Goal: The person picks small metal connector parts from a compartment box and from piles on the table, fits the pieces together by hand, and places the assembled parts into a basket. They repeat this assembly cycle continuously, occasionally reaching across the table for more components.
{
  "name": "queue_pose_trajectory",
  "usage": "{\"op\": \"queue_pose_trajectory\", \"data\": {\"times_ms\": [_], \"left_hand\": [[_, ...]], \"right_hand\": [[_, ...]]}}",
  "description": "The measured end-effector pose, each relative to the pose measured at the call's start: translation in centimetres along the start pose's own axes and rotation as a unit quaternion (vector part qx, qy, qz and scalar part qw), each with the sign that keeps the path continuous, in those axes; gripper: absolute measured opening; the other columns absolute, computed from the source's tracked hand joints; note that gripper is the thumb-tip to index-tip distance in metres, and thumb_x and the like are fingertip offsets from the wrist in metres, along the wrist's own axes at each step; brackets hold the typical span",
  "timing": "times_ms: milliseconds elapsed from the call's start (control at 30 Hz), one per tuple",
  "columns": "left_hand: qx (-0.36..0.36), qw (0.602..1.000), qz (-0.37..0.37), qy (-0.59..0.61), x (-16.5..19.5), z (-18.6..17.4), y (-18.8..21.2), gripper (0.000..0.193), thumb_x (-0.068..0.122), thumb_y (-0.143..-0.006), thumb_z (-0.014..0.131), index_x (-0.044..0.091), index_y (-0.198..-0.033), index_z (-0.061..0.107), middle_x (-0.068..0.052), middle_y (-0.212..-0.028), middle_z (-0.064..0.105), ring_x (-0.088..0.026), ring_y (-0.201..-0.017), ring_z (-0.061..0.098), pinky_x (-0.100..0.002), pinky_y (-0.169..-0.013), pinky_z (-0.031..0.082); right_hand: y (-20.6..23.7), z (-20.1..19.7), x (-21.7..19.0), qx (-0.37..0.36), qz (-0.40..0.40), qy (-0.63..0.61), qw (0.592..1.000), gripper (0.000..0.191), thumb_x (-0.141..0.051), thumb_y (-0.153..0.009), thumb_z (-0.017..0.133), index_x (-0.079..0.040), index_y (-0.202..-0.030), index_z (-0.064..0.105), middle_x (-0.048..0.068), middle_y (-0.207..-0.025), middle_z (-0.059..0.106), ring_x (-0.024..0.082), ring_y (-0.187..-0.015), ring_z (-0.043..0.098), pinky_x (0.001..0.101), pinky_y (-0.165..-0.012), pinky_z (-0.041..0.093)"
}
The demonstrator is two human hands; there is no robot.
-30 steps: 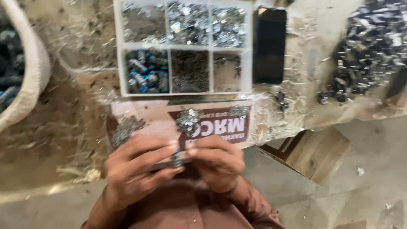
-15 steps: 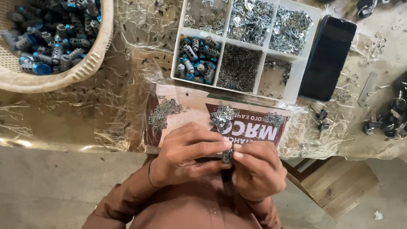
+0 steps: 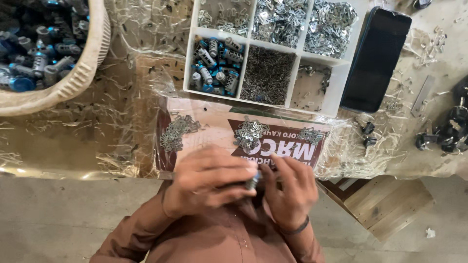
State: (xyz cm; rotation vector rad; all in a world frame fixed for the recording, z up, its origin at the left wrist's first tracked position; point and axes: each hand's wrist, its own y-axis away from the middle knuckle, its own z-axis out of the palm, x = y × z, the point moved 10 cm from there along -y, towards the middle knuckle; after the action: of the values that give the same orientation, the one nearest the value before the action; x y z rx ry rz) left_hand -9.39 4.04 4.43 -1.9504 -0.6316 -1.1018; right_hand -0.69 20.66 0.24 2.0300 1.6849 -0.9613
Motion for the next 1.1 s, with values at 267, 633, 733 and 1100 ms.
{"op": "queue_pose_trajectory", "data": {"times_ms": [267,633,733,1100], "left_hand": [[0.04,0.998,-0.04,0.001,-0.9,-2.0,-0.5,0.038,0.015,-0.081,0.09,0.007,-0.114,0.074,-0.008,-0.116,0.075,-0.023,-0.098,0.075,-0.033,-0.085,0.062],[-0.009,0.999,0.013,0.04,0.5,1.7,-1.5,0.038,0.015,-0.08,0.09,0.008,-0.114,0.074,-0.007,-0.11,0.075,-0.022,-0.089,0.072,-0.032,-0.077,0.058],[-0.03,0.998,0.014,0.049,0.8,2.2,-1.6,0.038,0.015,-0.082,0.088,0.008,-0.116,0.073,-0.008,-0.113,0.075,-0.022,-0.092,0.074,-0.033,-0.079,0.058],[-0.037,0.999,0.016,0.036,0.5,2.1,-1.8,0.041,0.018,-0.083,0.088,0.008,-0.12,0.072,-0.007,-0.115,0.074,-0.023,-0.094,0.072,-0.036,-0.084,0.057]], "right_hand": [[-0.3,1.7,-2.0,-0.073,-0.13,0.159,0.976,0.064,-0.042,-0.075,0.087,-0.012,-0.13,0.071,0.008,-0.103,0.055,0.026,-0.083,0.056,0.0376,-0.076,0.046],[4.3,2.7,6.3,-0.011,0.184,-0.708,0.682,0.012,-0.003,-0.087,0.078,0.005,-0.096,0.073,0.018,-0.079,0.067,0.026,-0.061,0.062,0.0321,-0.046,0.048],[3.2,3.7,5.3,-0.064,0.217,-0.759,0.611,0.009,0.003,-0.084,0.076,0.004,-0.093,0.073,0.019,-0.084,0.069,0.022,-0.062,0.064,0.0305,-0.047,0.049],[0.3,-3.9,-0.4,0.136,-0.041,-0.249,0.958,0.017,0.006,-0.09,0.073,0.001,-0.105,0.068,0.017,-0.095,0.075,0.022,-0.081,0.073,0.0305,-0.076,0.058]]}}
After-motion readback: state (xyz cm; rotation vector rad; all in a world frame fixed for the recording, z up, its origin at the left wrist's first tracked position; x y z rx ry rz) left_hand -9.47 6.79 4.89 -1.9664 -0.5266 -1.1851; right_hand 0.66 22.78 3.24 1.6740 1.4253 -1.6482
